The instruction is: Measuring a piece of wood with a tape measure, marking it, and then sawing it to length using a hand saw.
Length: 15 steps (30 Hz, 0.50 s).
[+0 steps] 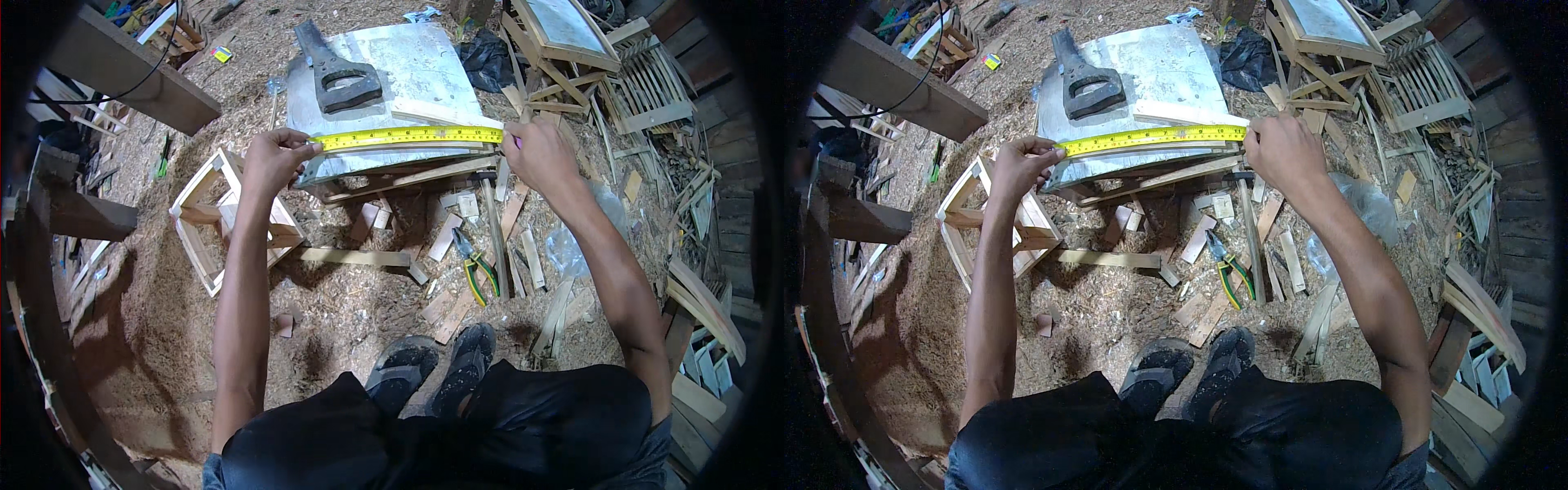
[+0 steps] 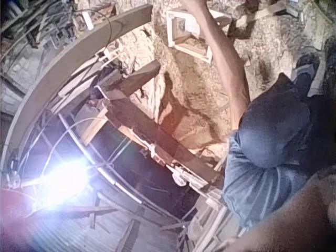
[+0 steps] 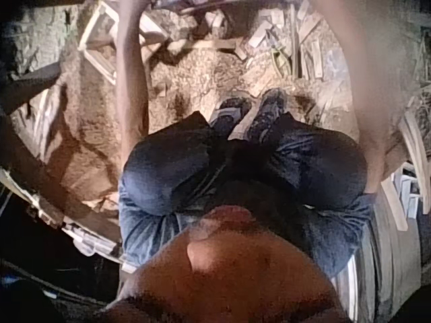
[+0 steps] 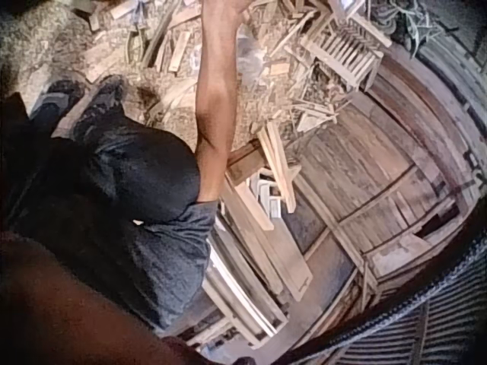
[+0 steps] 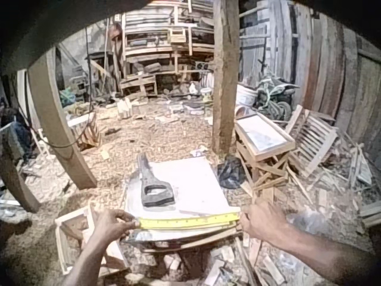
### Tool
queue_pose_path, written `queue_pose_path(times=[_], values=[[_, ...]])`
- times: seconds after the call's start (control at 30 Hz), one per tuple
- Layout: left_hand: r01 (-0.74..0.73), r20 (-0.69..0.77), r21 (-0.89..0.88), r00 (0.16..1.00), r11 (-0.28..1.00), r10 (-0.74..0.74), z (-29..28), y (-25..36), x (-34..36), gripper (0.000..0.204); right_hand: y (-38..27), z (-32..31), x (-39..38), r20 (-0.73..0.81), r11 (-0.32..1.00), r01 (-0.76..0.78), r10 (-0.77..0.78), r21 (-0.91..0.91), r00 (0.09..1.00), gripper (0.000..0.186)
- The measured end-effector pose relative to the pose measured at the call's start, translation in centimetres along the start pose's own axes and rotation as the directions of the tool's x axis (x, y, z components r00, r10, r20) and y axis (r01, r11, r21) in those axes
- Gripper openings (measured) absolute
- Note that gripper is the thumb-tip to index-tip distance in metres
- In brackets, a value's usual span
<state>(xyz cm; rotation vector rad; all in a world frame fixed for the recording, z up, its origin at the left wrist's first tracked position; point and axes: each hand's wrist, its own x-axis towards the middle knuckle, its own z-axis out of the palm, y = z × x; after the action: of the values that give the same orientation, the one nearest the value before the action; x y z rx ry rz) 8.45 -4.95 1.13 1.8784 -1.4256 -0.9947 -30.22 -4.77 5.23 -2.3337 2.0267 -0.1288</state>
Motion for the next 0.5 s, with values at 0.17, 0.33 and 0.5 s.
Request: queue_pose_path(times=[0.17, 0.33, 0.5], values=[[-0.023, -0.015, -0.101, 1.0, 0.995, 0.021, 0.03, -0.63, -0.18, 0.023, 0.14, 0.23, -0.09, 0.003, 1.0, -0.006, 0.006, 0.011, 1.0, 0.029], [0.016, -0.001, -0.133, 1.0, 0.991, -0.016, 0.05, -0.66, 0.02, 0.024, 0.13, 0.47, -0.32, 0.009, 1.0, -0.013, 0.013, 0.009, 1.0, 0.028], [0.025, -0.036, -0.105, 0.999, 0.994, -0.029, 0.27, -0.78, -0.03, 0.025, 0.34, 0.53, -0.32, 0.003, 1.0, -0.007, 0.007, 0.021, 1.0, 0.029]])
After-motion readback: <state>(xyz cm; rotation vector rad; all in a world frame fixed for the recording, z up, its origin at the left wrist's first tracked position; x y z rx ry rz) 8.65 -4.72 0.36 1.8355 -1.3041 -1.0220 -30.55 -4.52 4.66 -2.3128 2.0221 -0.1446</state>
